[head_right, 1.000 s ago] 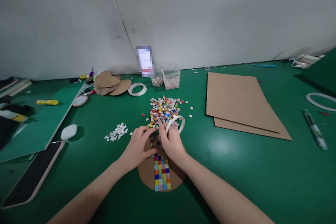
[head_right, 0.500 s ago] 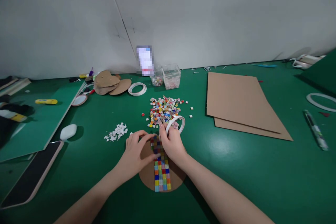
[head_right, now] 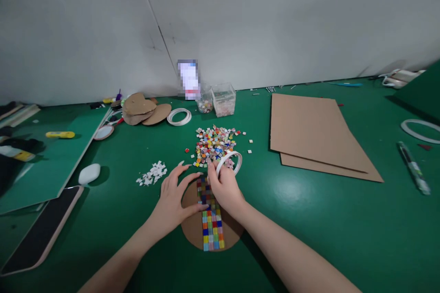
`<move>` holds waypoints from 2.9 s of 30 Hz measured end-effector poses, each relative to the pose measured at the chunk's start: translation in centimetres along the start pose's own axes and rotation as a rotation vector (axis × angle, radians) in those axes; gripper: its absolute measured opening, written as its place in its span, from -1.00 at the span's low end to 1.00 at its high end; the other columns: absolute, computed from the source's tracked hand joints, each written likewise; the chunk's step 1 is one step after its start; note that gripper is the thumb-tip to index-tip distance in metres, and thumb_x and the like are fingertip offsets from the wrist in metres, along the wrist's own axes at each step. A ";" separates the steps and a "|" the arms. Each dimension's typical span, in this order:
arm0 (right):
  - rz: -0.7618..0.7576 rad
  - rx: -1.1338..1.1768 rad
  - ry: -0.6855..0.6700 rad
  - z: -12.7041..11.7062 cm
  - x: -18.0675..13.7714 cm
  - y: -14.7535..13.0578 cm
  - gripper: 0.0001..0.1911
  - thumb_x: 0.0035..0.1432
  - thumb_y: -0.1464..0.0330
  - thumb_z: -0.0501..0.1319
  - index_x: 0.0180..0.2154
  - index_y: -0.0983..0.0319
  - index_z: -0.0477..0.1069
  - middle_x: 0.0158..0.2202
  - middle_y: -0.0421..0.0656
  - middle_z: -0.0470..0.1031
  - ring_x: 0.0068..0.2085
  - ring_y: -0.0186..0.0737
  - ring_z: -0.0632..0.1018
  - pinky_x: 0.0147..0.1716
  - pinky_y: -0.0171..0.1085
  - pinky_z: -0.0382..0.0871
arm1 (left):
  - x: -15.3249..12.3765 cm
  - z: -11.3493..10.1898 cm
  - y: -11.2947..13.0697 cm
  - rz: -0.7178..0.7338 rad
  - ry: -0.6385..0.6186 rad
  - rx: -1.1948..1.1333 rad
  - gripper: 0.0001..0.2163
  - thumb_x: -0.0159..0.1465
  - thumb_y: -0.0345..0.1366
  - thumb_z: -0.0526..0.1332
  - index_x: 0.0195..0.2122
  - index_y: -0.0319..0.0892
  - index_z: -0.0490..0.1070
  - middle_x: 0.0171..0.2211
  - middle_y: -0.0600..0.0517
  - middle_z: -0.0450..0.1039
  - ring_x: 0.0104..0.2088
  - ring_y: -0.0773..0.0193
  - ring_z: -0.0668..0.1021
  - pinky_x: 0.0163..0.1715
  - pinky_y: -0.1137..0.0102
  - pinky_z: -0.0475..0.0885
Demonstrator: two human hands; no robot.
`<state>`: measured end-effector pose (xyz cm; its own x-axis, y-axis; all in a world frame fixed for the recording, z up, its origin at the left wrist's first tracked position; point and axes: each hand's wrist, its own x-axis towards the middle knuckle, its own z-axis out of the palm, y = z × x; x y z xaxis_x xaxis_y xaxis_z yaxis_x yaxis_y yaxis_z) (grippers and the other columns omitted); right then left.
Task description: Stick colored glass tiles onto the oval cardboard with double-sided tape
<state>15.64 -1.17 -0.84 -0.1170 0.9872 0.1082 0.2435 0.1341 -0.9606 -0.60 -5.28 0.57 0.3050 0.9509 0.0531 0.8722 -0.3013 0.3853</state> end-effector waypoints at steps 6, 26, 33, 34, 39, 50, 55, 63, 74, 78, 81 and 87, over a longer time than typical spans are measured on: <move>0.009 0.012 -0.006 0.1 -0.1 0.3 -0.64 0.25 0.23 -0.08 -0.57 0.19 0.09 -0.68 -0.33 0.11 -0.63 -0.39 0.20 -0.59 -0.35 0.06 | -0.3 0.5 0.1 0.010 0.010 0.064 -0.49 0.18 0.04 0.05 0.14 0.06 0.06 0.23 -0.04 -0.12 0.22 -0.07 -0.05 0.09 0.00 0.03; 0.027 0.032 -0.016 0.0 -0.2 0.1 -0.63 0.26 0.23 -0.09 -0.58 0.19 0.08 -0.69 -0.34 0.08 -0.64 -0.41 0.16 -0.62 -0.35 0.02 | -2.4 -1.0 1.1 -0.088 -0.026 -0.253 -0.85 0.17 -0.31 0.15 -0.22 -0.03 0.32 -0.21 0.00 0.20 -0.12 0.15 0.28 -0.16 0.26 0.32; 0.023 0.032 -0.018 0.0 -0.2 0.3 -0.63 0.25 0.23 -0.08 -0.58 0.19 0.08 -0.71 -0.34 0.07 -0.66 -0.41 0.15 -0.64 -0.35 -0.01 | -2.3 -0.6 0.9 -0.118 -0.044 -0.270 -0.91 0.20 -0.31 0.11 -0.27 -0.07 0.32 -0.25 0.01 0.21 -0.16 0.15 0.27 -0.22 0.27 0.32; 0.021 0.032 -0.018 0.0 -0.2 0.3 -0.63 0.25 0.23 -0.08 -0.58 0.19 0.08 -0.71 -0.34 0.08 -0.66 -0.41 0.16 -0.64 -0.35 0.00 | -2.3 -0.6 0.9 -0.119 -0.045 -0.267 -0.92 0.20 -0.31 0.11 -0.28 -0.08 0.31 -0.25 0.01 0.21 -0.16 0.15 0.28 -0.22 0.27 0.31; 0.017 0.038 -0.008 0.0 -0.1 0.2 -0.64 0.25 0.24 -0.08 -0.58 0.19 0.09 -0.71 -0.34 0.10 -0.66 -0.40 0.19 -0.64 -0.36 0.02 | -2.3 -0.5 1.1 -0.119 -0.041 -0.249 -0.93 0.19 -0.32 0.12 -0.28 -0.09 0.30 -0.25 0.01 0.21 -0.16 0.16 0.27 -0.21 0.27 0.30; 0.012 0.027 -0.016 0.0 -0.2 0.1 -0.64 0.25 0.23 -0.08 -0.58 0.19 0.08 -0.70 -0.33 0.09 -0.65 -0.40 0.18 -0.63 -0.35 0.01 | -2.3 -0.4 1.1 -0.094 -0.022 -0.288 -0.91 0.20 -0.33 0.12 -0.25 -0.08 0.30 -0.23 0.00 0.21 -0.15 0.14 0.27 -0.18 0.23 0.28; 0.019 0.037 -0.013 0.0 -0.1 0.0 -0.65 0.25 0.23 -0.08 -0.57 0.19 0.07 -0.69 -0.34 0.08 -0.64 -0.40 0.17 -0.63 -0.35 0.01 | -2.5 -0.1 1.2 -0.118 -0.016 -0.273 -0.91 0.20 -0.34 0.12 -0.26 -0.08 0.29 -0.22 0.00 0.21 -0.14 0.14 0.27 -0.16 0.21 0.27; 0.016 0.042 -0.004 0.0 -0.2 -0.1 -0.66 0.24 0.24 -0.07 -0.57 0.19 0.06 -0.68 -0.33 0.09 -0.64 -0.40 0.18 -0.62 -0.36 0.02 | -2.4 -0.3 1.4 -0.143 -0.015 -0.269 -0.92 0.19 -0.33 0.12 -0.27 -0.09 0.31 -0.23 0.01 0.23 -0.15 0.15 0.29 -0.18 0.25 0.29; 0.010 0.013 -0.008 0.0 -0.1 0.0 -0.64 0.24 0.22 -0.08 -0.58 0.19 0.08 -0.69 -0.33 0.09 -0.65 -0.39 0.18 -0.63 -0.35 0.02 | -1.3 -0.7 1.3 -0.121 0.098 -0.293 -0.96 0.24 -0.31 0.05 -0.29 -0.13 0.23 -0.26 -0.01 0.25 -0.22 0.20 0.31 -0.25 0.30 0.30; 0.008 0.015 -0.004 -0.1 -0.1 -0.2 -0.64 0.24 0.23 -0.08 -0.57 0.19 0.09 -0.69 -0.32 0.11 -0.63 -0.39 0.20 -0.61 -0.35 0.05 | -0.4 -0.5 1.4 -0.037 0.111 -0.145 -0.95 0.24 -0.31 0.06 -0.34 -0.15 0.23 -0.29 0.00 0.24 -0.24 0.21 0.30 -0.26 0.30 0.27; 0.009 0.027 -0.003 -0.1 -0.1 -0.1 -0.63 0.24 0.21 -0.08 -0.58 0.19 0.08 -0.69 -0.32 0.12 -0.64 -0.38 0.21 -0.62 -0.35 0.06 | -0.1 -0.3 1.5 0.002 0.084 -0.050 -0.87 0.25 -0.28 0.03 -0.41 -0.16 0.24 -0.33 0.01 0.23 -0.27 0.21 0.29 -0.30 0.31 0.26; 0.011 0.024 0.014 -0.1 -0.1 -0.1 -0.64 0.24 0.21 -0.07 -0.58 0.18 0.08 -0.69 -0.33 0.09 -0.64 -0.38 0.19 -0.62 -0.35 0.05 | -0.9 -0.6 1.6 0.043 0.031 -0.096 -0.91 0.22 -0.25 0.09 -0.33 -0.15 0.29 -0.27 -0.01 0.22 -0.21 0.18 0.29 -0.23 0.28 0.28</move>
<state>15.68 -1.24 -0.76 -0.1012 0.9897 0.1012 0.2217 0.1216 -0.9675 0.28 -6.54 1.70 0.3279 0.9395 0.0990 0.8176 -0.3347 0.4685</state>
